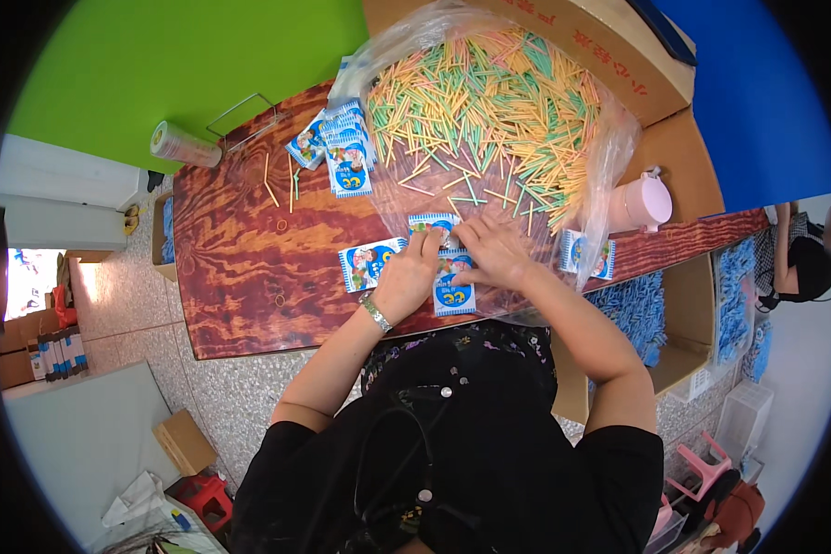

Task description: Packaging small blue packets and yellow shredded filler material into clear plastic bags.

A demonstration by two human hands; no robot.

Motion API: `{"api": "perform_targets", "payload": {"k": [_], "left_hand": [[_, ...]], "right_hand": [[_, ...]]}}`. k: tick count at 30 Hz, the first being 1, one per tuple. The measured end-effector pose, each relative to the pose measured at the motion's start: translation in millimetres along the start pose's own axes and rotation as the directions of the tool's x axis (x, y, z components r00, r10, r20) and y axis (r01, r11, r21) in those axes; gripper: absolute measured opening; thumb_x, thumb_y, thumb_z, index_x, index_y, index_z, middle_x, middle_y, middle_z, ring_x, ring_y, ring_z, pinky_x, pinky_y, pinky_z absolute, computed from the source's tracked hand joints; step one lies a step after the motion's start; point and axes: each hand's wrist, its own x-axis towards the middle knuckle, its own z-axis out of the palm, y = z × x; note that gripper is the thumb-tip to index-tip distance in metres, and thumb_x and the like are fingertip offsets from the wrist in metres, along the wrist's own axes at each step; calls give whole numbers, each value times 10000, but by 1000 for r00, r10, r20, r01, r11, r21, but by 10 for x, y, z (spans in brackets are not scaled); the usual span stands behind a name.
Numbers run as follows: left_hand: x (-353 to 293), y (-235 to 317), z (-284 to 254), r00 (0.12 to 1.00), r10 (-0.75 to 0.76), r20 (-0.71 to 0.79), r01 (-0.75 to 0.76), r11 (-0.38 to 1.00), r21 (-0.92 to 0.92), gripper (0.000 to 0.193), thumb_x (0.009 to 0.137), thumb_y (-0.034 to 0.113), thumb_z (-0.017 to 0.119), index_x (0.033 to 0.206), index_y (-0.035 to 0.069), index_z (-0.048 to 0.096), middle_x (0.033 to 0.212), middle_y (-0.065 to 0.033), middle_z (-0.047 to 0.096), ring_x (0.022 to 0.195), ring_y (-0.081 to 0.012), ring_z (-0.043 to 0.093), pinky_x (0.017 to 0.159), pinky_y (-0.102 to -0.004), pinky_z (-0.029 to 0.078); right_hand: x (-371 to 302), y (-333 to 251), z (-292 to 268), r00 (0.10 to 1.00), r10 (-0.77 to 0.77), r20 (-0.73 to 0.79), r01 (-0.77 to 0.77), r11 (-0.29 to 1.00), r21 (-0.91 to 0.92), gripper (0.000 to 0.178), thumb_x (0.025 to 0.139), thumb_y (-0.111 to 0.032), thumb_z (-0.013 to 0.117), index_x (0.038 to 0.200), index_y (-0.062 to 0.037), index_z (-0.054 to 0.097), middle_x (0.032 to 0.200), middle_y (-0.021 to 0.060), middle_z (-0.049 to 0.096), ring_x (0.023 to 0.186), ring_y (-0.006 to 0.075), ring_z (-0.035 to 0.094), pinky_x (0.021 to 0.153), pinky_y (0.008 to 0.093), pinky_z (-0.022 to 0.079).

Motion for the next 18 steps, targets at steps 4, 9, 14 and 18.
{"api": "perform_targets", "payload": {"k": [4, 9, 14, 18], "left_hand": [[-31, 25, 36, 1000, -9, -19, 11, 994, 105, 511, 764, 128, 673, 1195, -61, 473, 1065, -222, 561, 822, -314, 662, 627, -353, 562], [23, 43, -129, 975, -125, -186, 66, 954, -293, 440, 835, 218, 697, 1170, -10, 526, 1094, -168, 594, 905, -313, 652, 738, -381, 538], [87, -105, -30, 984, -175, 8, 116, 613, -782, 307, 881, 227, 671, 1103, 21, 622, 863, -112, 655, 751, -183, 640, 649, -296, 492], [134, -126, -121, 927, -348, 141, 311, 502, -807, 263, 821, 259, 748, 785, 14, 661, 581, -19, 512, 584, -50, 449, 522, -251, 399]], "right_hand": [[-58, -43, -4, 996, 75, 49, -78, 994, 73, 539, 726, -364, 770, 1134, -100, 539, 965, 105, 604, 933, 317, 599, 749, 416, 488], [-3, 82, -449, 993, 112, 21, -112, 924, 365, 276, 813, -255, 713, 992, -68, 618, 844, 112, 637, 754, 279, 630, 669, 379, 482], [239, -92, -674, 973, 216, 84, -213, 689, 693, 226, 865, -244, 688, 964, -42, 668, 753, 63, 631, 692, 102, 568, 628, 285, 460], [356, -211, -667, 960, 276, 41, -227, 686, 692, 162, 874, -174, 684, 912, -18, 660, 714, 7, 619, 684, 41, 518, 605, 235, 444]]}}
